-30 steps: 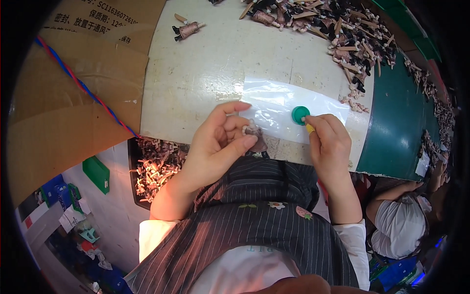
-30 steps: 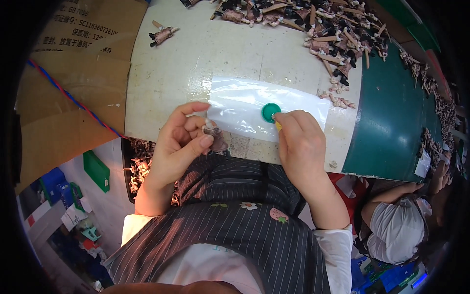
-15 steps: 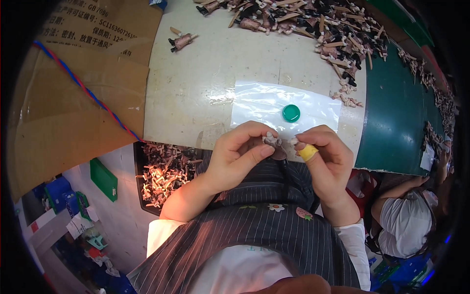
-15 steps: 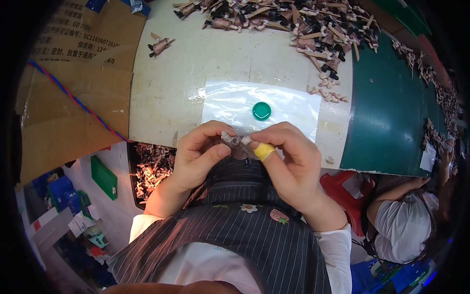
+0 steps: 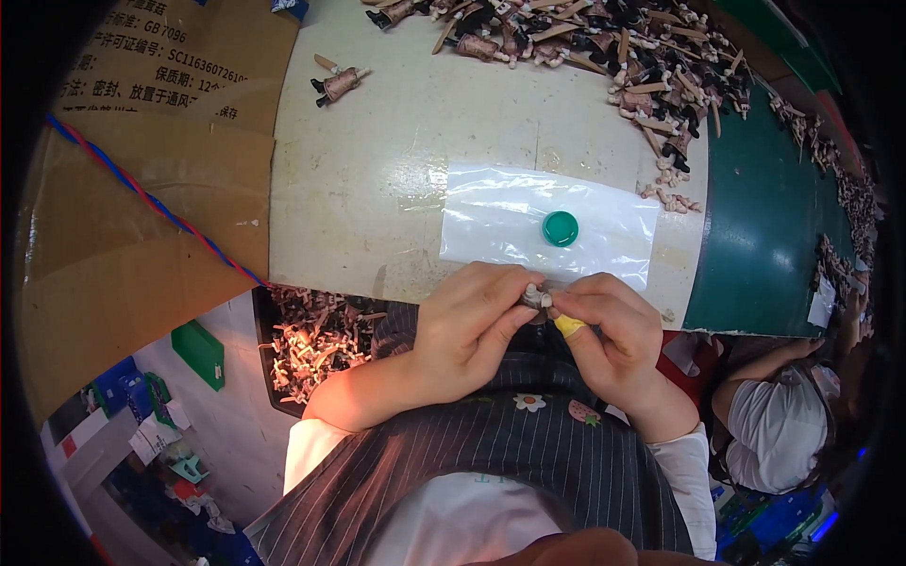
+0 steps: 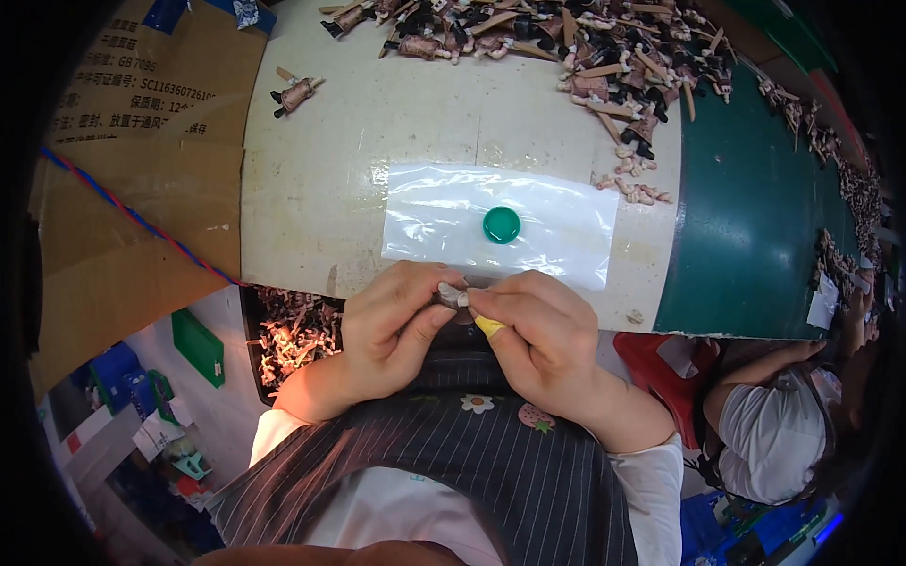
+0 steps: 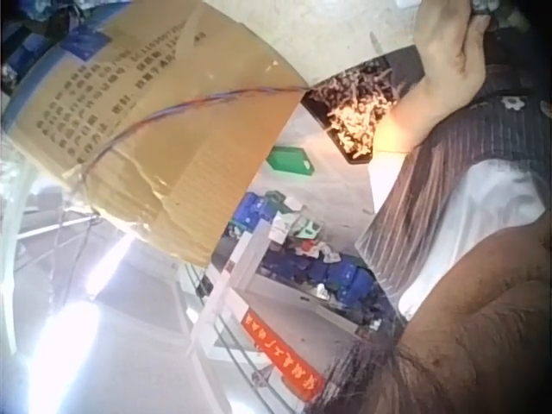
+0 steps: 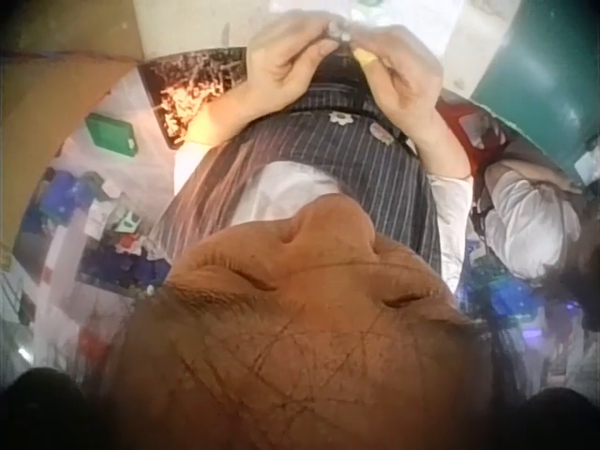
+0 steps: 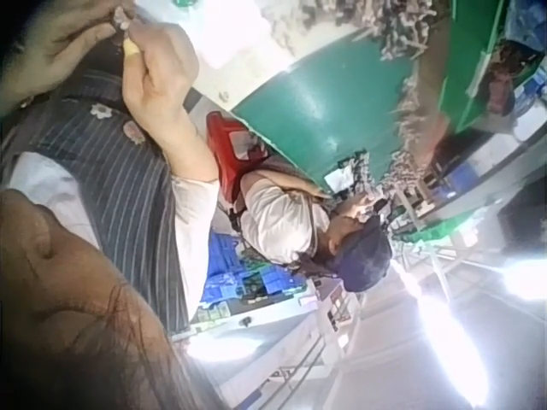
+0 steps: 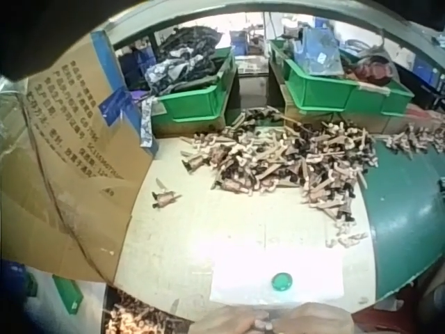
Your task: The person dispenses glue into a cap from a bottle and assembles toy figurines by dipping small parts into the glue and attaching them together by hand.
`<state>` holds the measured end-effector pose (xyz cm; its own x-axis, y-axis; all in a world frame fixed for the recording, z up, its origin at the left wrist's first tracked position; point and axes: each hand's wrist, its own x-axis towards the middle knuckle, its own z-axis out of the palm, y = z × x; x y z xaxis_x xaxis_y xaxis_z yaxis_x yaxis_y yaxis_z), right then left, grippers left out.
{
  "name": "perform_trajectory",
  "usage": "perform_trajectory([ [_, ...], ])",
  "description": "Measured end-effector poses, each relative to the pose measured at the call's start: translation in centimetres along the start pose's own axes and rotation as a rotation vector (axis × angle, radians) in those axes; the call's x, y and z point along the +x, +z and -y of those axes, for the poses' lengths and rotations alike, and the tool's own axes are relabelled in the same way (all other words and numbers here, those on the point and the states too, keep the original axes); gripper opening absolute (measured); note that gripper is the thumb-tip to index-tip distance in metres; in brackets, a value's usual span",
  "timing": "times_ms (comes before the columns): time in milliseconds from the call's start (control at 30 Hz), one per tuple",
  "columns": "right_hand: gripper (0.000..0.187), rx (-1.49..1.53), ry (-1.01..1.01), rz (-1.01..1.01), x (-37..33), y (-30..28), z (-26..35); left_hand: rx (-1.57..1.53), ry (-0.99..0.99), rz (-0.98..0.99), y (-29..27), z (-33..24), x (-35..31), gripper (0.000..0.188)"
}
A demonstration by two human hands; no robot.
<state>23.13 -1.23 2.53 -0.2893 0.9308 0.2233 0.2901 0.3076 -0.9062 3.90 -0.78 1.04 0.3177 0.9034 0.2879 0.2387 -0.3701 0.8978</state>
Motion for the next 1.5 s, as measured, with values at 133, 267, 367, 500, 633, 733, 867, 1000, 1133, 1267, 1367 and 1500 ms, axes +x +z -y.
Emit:
perform_trajectory([
  [133,0.019,0.018,0.014,0.024,-0.4,-0.1,-0.1,0.022,0.06,-0.04,0.7,0.3,-0.3,0.029],
  [267,0.02,0.02,-0.008,0.03,-0.6,-0.1,0.2,0.045,0.092,-0.043,0.9,0.0,-0.6,0.03],
  [367,0.021,0.018,-0.058,0.016,-0.7,0.0,0.2,0.067,0.122,-0.057,0.9,-0.2,-0.9,0.031],
  [500,0.025,0.011,-0.15,0.004,-1.1,0.2,0.1,0.101,0.181,-0.06,0.8,-0.6,-1.0,0.03],
  [633,0.027,0.005,-0.277,-0.022,-1.3,0.2,0.2,0.129,0.247,-0.068,0.9,-0.9,-1.3,0.028],
  [733,0.027,-0.009,-0.334,-0.045,-1.5,0.6,0.1,0.16,0.293,-0.073,0.8,-1.2,-1.5,0.026],
  [867,0.026,-0.009,-0.378,-0.061,-1.6,1.3,-0.1,0.228,0.324,-0.055,0.0,-1.1,-2.0,0.029],
  [1000,0.024,-0.051,-0.319,-0.028,-1.2,1.1,-0.7,0.395,0.235,0.058,-2.9,-0.6,-3.4,0.032],
  [1133,0.021,-0.177,-0.042,-0.293,-1.0,-2.9,-3.7,0.411,-0.33,-0.314,-8.6,1.7,-10.9,0.026],
  [1267,0.021,-0.53,0.155,-0.497,-0.3,-8.4,-8.2,0.712,-0.177,-0.403,-10.9,1.1,-13.6,0.018],
  [1367,0.019,-0.697,0.265,-0.474,-1.4,-11.0,-8.7,0.795,0.262,-0.183,-9.9,2.0,-9.7,0.02],
  [1500,0.013,-0.627,0.517,-0.506,-1.5,-11.7,-10.2,0.816,0.471,-0.126,-9.0,2.3,-6.9,0.027],
])
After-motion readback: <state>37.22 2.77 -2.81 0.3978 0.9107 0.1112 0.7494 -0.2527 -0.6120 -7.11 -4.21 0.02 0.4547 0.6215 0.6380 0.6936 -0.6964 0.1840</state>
